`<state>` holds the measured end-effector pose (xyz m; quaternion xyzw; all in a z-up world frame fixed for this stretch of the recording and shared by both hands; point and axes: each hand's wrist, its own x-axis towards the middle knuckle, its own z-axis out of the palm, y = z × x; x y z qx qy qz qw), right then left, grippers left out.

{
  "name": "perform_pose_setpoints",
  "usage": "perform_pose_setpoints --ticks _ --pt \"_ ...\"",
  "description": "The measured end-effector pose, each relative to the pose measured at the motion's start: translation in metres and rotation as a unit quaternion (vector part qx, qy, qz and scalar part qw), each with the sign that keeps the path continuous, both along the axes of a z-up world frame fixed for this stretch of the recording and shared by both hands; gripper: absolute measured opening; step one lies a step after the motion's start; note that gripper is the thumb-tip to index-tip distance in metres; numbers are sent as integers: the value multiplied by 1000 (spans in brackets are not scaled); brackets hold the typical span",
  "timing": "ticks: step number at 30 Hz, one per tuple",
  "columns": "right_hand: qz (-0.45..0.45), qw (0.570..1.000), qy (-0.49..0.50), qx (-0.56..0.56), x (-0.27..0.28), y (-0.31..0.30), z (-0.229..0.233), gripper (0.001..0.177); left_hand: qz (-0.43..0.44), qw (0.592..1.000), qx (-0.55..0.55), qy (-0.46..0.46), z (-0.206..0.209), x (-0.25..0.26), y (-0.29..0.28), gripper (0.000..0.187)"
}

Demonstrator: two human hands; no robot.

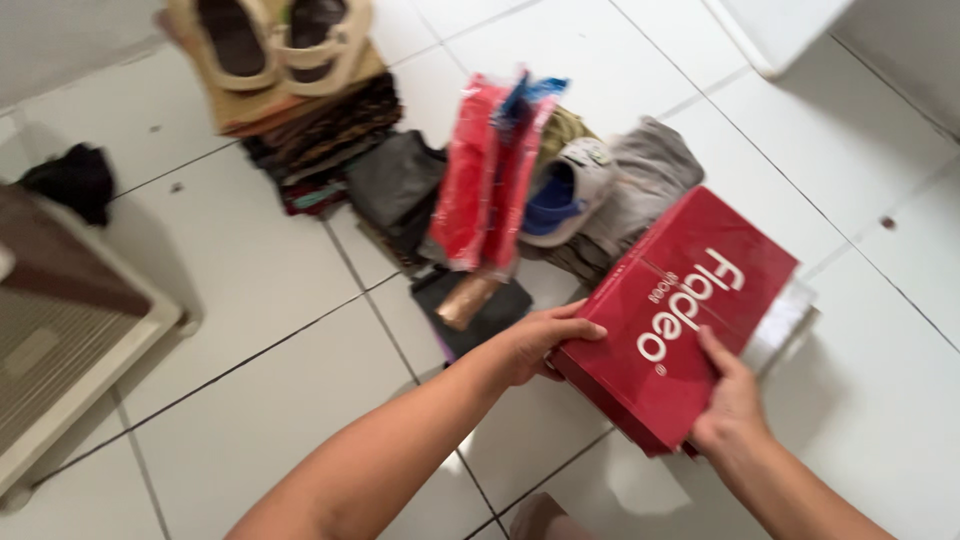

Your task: The person assembles a multi-tier plastic storage unit by stacking and interlocking trays. They then place a red shoe box, a plastic-wrapped item, and a pair of white and blue clogs into the bottom drawer.

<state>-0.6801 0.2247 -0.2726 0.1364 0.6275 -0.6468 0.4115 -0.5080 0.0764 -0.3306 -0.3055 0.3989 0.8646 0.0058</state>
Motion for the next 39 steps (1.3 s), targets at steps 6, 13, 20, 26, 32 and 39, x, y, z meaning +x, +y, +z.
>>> perform_pose_setpoints --ticks 6,13,20,26,32,39 --pt "145 987 71 -20 33 -26 65 50 66 994 -5 91 32 97 -17 83" --pt "391 920 29 -26 120 -81 71 51 133 988 -52 61 47 269 -13 86" --pt "518 854 -51 -15 283 -123 43 53 211 975 -64 20 42 450 27 92" --pt "643 762 -75 4 427 -122 19 68 322 947 -10 -12 33 582 108 86" --pt "668 737 -97 22 520 -122 -26 76 380 916 38 -121 3 664 122 77" --pt "669 741 -51 15 573 -172 -56 77 469 878 25 -93 -39 701 101 75"
